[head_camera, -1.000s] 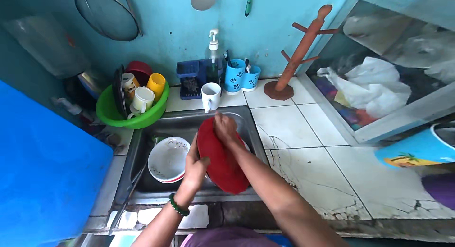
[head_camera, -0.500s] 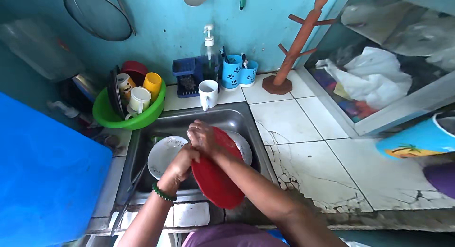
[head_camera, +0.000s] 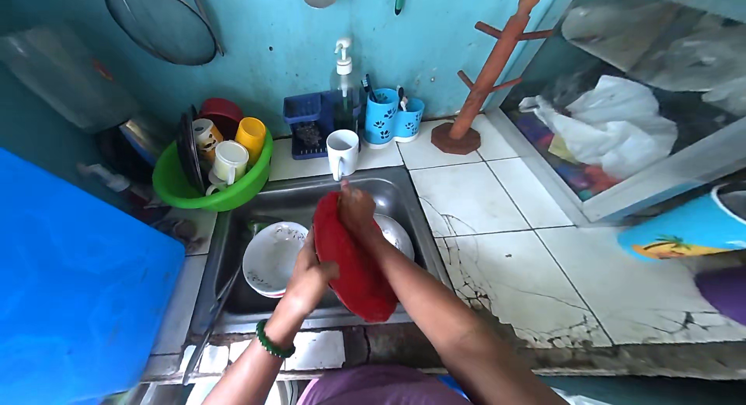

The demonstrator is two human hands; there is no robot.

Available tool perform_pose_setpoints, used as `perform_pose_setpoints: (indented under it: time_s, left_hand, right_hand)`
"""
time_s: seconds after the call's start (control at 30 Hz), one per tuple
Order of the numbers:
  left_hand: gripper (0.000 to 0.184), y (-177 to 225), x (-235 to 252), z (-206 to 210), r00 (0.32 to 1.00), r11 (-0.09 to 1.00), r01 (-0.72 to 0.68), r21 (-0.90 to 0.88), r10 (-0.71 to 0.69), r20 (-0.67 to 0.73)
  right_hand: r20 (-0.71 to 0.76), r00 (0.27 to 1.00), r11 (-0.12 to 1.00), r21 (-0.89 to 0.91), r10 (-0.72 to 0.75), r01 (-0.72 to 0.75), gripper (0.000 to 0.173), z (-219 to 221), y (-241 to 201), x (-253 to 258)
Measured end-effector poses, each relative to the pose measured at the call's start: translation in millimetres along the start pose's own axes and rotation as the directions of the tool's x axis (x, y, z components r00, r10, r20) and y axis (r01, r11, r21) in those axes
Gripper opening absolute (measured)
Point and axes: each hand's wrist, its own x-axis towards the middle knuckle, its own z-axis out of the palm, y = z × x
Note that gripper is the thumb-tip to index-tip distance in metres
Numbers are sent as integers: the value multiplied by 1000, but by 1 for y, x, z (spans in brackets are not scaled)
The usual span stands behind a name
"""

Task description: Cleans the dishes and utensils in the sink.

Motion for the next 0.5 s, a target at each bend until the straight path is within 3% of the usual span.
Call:
perform_pose_setpoints:
  time_s: [0.03,0.07,0.1,0.13,0.17,0.2,0.23,0.27,0.3,0.37,0.43,0.5]
  left_hand:
    - [64,4,2,-2,999,997,51,-55,-51,-5]
    - [53,10,6,-6,992,988,122,-94,-121,21]
    - [42,14,12,-10,982,976,184,-113,-178,63]
    - [37,13,17,-13,974,970,216,-112,-205,102]
    - [38,12,19,-14,975,975,204,-87,-194,109]
    - [47,9,18,-12,982,984,167,-54,-162,93]
    - [58,7,13,-8,990,991,130,-25,-129,55]
    - [66,5,8,-4,994,994,106,-12,-106,8]
    - [68,4,6,-1,995,996,87,-32,-89,-47]
    - [47,-2,12,5,987,991,51,-126,-69,-148]
    - [36,-16,27,9,982,985,0,-171,-32,-184]
    - [38,-30,42,9,965,980,-62,-186,11,-264]
  right_hand:
    - [11,1000,1000,6,-1,1,49,-2,-4,-1]
    - [-36,993,993,36,-111,112,49,0,-8,-6]
    - [-125,943,944,81,-307,319,46,5,-12,-12]
    - [-205,841,840,123,-500,529,41,11,-16,-15]
    - [-274,734,727,146,-622,671,39,17,-18,-15]
    - [-301,703,697,147,-644,702,37,20,-17,-14]
    - [-271,776,777,131,-569,616,32,19,-10,-14]
    - [-193,888,891,107,-417,441,30,15,-1,-12]
    - [-130,955,961,51,-265,273,30,15,8,-6]
    - [-129,981,990,-14,-144,143,36,27,20,3]
    - [-118,978,969,164,-169,187,53,40,11,-10]
    - [26,961,893,378,-276,246,61,37,-11,-38]
